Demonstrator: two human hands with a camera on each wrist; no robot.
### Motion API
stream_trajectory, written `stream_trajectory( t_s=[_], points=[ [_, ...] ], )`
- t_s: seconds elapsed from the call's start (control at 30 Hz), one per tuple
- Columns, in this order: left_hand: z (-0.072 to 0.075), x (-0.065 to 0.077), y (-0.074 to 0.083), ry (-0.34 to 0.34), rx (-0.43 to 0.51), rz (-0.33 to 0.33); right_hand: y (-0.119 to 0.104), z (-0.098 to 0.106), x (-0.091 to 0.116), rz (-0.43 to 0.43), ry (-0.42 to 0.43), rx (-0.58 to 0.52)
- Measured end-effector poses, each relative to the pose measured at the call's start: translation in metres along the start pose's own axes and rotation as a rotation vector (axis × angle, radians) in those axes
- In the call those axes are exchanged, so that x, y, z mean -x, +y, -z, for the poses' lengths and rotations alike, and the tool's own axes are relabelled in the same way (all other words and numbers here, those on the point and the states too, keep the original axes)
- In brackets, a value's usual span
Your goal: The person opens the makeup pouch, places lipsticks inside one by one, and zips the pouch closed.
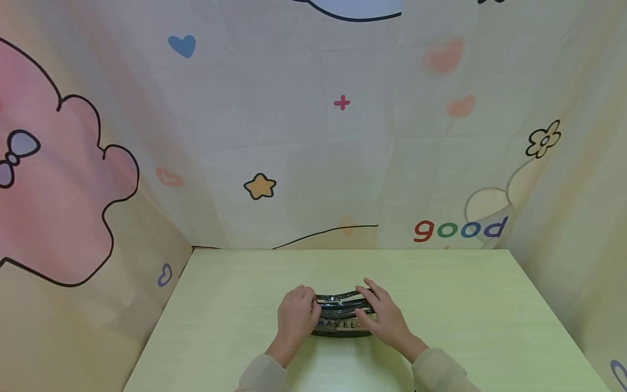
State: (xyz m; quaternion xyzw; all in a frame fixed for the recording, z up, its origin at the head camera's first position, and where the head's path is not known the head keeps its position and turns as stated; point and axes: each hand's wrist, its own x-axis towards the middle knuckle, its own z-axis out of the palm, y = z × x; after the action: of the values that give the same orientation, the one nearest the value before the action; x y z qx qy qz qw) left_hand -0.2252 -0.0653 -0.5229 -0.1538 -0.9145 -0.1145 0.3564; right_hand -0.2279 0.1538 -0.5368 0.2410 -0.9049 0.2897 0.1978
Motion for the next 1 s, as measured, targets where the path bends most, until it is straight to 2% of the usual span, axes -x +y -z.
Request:
stream_trajectory(
  t_s=[0.33,0.77,1.0],
  points=[
    [0.0014,0.0021,-0.0018,-0.007,0.035,0.027,0.0016,-0.0014,0.0004,0.012,0.01,0.018],
    [0.0038,0.0032,-0.0037,-0.048,0.082,0.056,0.0014,-0.0014,0.0008,0.011,0.001,0.011],
    [0.0018,0.0038,-0.0054,-0.019,0.097,0.056,0.0017,-0.001,0.0003,0.013,0.002,0.011]
  ],
)
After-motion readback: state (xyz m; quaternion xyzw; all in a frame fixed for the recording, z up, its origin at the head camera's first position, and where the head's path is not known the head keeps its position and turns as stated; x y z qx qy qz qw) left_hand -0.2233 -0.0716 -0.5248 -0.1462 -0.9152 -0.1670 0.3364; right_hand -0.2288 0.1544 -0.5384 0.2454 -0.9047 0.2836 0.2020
